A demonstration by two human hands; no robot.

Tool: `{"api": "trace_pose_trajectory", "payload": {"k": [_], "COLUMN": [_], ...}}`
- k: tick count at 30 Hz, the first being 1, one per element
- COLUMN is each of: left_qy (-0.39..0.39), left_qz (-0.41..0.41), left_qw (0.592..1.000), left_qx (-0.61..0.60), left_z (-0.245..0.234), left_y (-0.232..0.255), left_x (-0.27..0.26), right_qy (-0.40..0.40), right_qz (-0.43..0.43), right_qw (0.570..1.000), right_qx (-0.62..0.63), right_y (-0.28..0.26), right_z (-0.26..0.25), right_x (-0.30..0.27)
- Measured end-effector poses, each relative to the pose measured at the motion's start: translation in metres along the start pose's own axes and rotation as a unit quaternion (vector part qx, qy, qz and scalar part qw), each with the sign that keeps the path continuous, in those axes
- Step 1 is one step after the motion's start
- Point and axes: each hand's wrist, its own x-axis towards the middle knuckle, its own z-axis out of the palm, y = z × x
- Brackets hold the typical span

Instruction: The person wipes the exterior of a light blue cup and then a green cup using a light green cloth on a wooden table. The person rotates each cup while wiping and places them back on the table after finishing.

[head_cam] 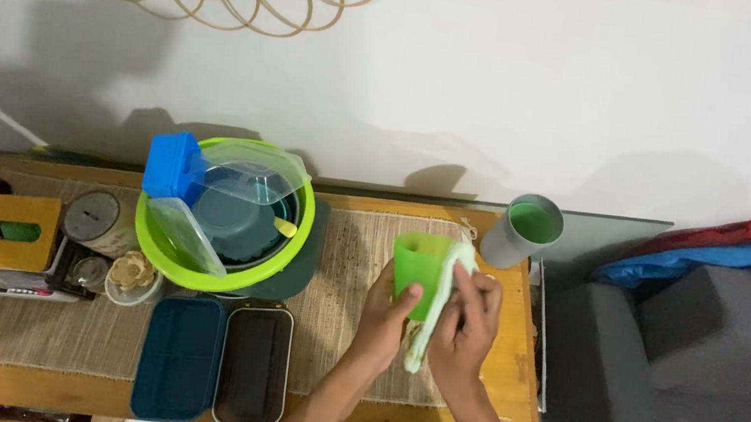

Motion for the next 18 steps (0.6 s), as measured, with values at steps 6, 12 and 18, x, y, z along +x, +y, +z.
{"api": "trace_pose_trajectory", "payload": {"k": [6, 12, 18], "left_qy": [0.033, 0.011, 0.03], "left_qz": [-0.005, 0.02, 0.041], "left_qw": [0.999, 1.0, 0.998], "left_qx": [-0.018, 0.007, -0.041], "left_z": [0.002, 0.005, 0.013], "left_y": [0.027, 0.014, 0.031], "left_x": [-0.005, -0.005, -0.014], "right_qy": [-0.018, -0.016, 0.003], "right_qz": [-0.006, -0.034, -0.013], "right_qw": [1.0, 0.999, 0.999], "right_qx": [0.007, -0.006, 0.05], "right_y": [-0.004, -0.01, -0.002], "right_z": [-0.001, 0.001, 0.004], "right_x": [0.001, 0.002, 0.003]}}
